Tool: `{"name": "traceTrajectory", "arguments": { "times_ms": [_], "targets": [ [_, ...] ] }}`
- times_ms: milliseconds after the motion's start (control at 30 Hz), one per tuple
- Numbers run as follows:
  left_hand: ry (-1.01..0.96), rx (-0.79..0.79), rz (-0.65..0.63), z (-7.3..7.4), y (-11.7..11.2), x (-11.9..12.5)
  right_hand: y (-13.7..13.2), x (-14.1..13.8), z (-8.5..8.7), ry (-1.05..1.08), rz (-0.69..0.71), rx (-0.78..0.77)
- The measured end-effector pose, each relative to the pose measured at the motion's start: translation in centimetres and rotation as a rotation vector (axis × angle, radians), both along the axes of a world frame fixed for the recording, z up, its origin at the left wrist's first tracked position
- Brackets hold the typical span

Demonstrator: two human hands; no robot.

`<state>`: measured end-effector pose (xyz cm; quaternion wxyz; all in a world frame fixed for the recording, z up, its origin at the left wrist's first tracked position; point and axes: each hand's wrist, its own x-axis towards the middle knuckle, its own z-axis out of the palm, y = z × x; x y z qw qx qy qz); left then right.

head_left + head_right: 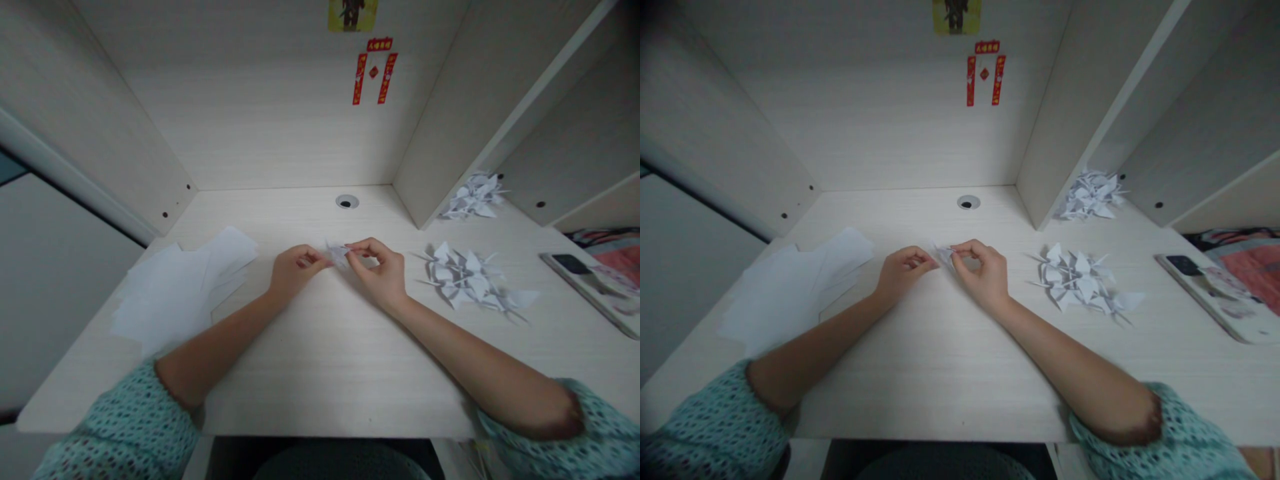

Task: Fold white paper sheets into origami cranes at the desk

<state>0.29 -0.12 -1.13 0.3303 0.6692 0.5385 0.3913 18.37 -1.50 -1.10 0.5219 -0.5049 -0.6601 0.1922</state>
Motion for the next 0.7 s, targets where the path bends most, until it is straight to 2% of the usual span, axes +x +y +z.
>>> {"name": "traceTrajectory", "arguments": {
  "times_ms": [100, 200, 433, 700],
  "targets": [
    [0.177, 0.176, -0.003, 0.29, -0.62, 0.06, -0.41, -0.21, -0.02, -0.062, 0.024, 0.006],
    [0.243, 0.241, -0.034, 0.31, -0.84, 0.1, -0.67, -0.47, -0.04, -0.069, 0.069, -0.017],
    [0.265, 0.229, -0.061, 0.06, -0.66, 0.12, -0.31, -1.01, -0.32, 0.135, 0.188, -0.106],
    [0.053, 0.109, 0.007, -0.1, 0.06, -0.1, 0.29, -0.85, -0.17, 0.259, 0.124, -0.19]
  ]
}}
